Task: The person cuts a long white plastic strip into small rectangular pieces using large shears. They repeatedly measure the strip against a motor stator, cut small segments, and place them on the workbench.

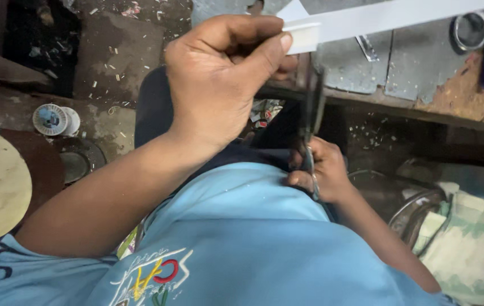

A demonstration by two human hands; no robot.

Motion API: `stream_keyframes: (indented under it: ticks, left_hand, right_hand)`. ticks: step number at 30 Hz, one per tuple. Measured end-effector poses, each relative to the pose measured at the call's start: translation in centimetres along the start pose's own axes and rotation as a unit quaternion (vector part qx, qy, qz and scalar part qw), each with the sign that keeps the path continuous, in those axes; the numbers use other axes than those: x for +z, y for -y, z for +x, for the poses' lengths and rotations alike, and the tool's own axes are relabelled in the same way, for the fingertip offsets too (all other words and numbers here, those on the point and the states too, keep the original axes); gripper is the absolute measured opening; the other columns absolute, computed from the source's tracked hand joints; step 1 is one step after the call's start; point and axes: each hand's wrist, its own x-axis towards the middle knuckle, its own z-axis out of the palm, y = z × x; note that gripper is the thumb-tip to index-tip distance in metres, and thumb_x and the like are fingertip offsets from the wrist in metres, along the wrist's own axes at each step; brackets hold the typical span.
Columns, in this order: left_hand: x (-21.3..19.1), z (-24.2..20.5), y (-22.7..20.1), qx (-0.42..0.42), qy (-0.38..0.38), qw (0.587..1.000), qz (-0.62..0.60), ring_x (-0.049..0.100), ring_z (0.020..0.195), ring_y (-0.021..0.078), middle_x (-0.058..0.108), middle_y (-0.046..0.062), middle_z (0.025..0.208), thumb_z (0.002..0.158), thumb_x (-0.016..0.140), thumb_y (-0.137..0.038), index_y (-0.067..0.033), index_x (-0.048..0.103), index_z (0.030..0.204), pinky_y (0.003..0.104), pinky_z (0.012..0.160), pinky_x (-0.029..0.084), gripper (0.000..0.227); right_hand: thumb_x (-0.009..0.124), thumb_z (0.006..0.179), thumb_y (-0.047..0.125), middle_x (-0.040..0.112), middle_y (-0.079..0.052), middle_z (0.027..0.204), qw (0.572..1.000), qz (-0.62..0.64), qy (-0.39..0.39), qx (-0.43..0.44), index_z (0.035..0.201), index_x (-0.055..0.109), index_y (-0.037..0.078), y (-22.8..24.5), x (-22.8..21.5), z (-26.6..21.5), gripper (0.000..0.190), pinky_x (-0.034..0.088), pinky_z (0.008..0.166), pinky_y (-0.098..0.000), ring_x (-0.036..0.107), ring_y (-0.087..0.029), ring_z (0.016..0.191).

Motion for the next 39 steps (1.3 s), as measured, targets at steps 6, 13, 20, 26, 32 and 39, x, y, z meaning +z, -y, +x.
stream_keyframes:
  ticks: [6, 13, 20, 26, 32, 39]
  left_hand:
    - [0.3, -0.4, 0.2, 0.002, -0.018, 0.999, 0.042, 0.078, 0.086, 0.0164, 0.077, 0.013, 0.098, 0.101, 0.074, 0.003, 0.0077, 0.071, 0.111, 0.029, 0.080, 0.069, 0.012]
    - [0.3, -1.1, 0.8, 0.024, -0.002, 0.997, 0.075, 0.079, 0.083, 0.0132, 0.077, 0.012, 0.098, 0.103, 0.075, 0.002, 0.0059, 0.072, 0.111, 0.025, 0.078, 0.068, 0.010]
    - [0.0, -1.2, 1.3, 0.023, -0.012, 0.996, 0.088, 0.078, 0.079, 0.0129, 0.077, 0.011, 0.094, 0.101, 0.077, 0.002, 0.0061, 0.074, 0.108, 0.026, 0.076, 0.067, 0.009]
    - [0.5, -0.8, 0.3, 0.016, 0.004, 0.996, 0.083, 0.079, 0.080, 0.0127, 0.078, 0.011, 0.096, 0.101, 0.077, 0.002, 0.0055, 0.074, 0.109, 0.026, 0.076, 0.067, 0.009]
    - [-1.0, -1.4, -0.4, -0.054, 0.032, 0.997, 0.049, 0.075, 0.084, 0.0092, 0.076, 0.008, 0.097, 0.098, 0.075, 0.001, 0.0047, 0.070, 0.119, 0.022, 0.078, 0.065, 0.023]
    - [1.1, -1.6, -2.9, -0.145, 0.124, 0.961, 0.201, 0.068, 0.066, 0.0066, 0.075, 0.005, 0.080, 0.089, 0.079, -0.010, 0.0000, 0.077, 0.102, 0.021, 0.058, 0.054, 0.016]
  right_hand:
    - [0.076, 0.089, 0.060, 0.062, -0.001, 0.080, 0.998, 0.062, -0.025, -0.019, 0.083, 0.057, 0.008, 1.0, 1.6, 2.0, 0.056, 0.049, 0.066, -0.0281, 0.060, -0.013, 0.072]
    - [0.073, 0.093, 0.061, 0.061, -0.002, 0.079, 0.995, 0.088, -0.036, -0.028, 0.083, 0.055, 0.007, 1.5, 2.5, 2.5, 0.057, 0.049, 0.067, -0.0273, 0.059, -0.013, 0.072]
    - [0.075, 0.093, 0.054, 0.056, -0.002, 0.075, 0.997, 0.014, -0.070, -0.020, 0.079, 0.055, 0.007, 1.1, 3.1, 2.1, 0.053, 0.043, 0.064, -0.0289, 0.053, -0.013, 0.069]
    - [0.080, 0.092, 0.044, 0.060, 0.001, 0.069, 0.997, 0.013, -0.070, 0.018, 0.075, 0.058, 0.007, 0.3, 3.4, 1.5, 0.046, 0.045, 0.057, -0.0261, 0.057, -0.010, 0.063]
    - [0.087, 0.088, 0.038, 0.061, -0.001, 0.069, 0.994, 0.038, -0.093, 0.051, 0.076, 0.060, 0.006, 2.4, 3.1, 2.2, 0.043, 0.044, 0.056, -0.0272, 0.053, -0.010, 0.063]
    - [0.075, 0.099, 0.021, 0.068, -0.011, 0.088, 0.938, 0.244, -0.244, 0.041, 0.114, 0.060, -0.002, 8.0, -1.1, 3.0, 0.031, 0.048, 0.056, -0.0249, 0.065, -0.015, 0.070]
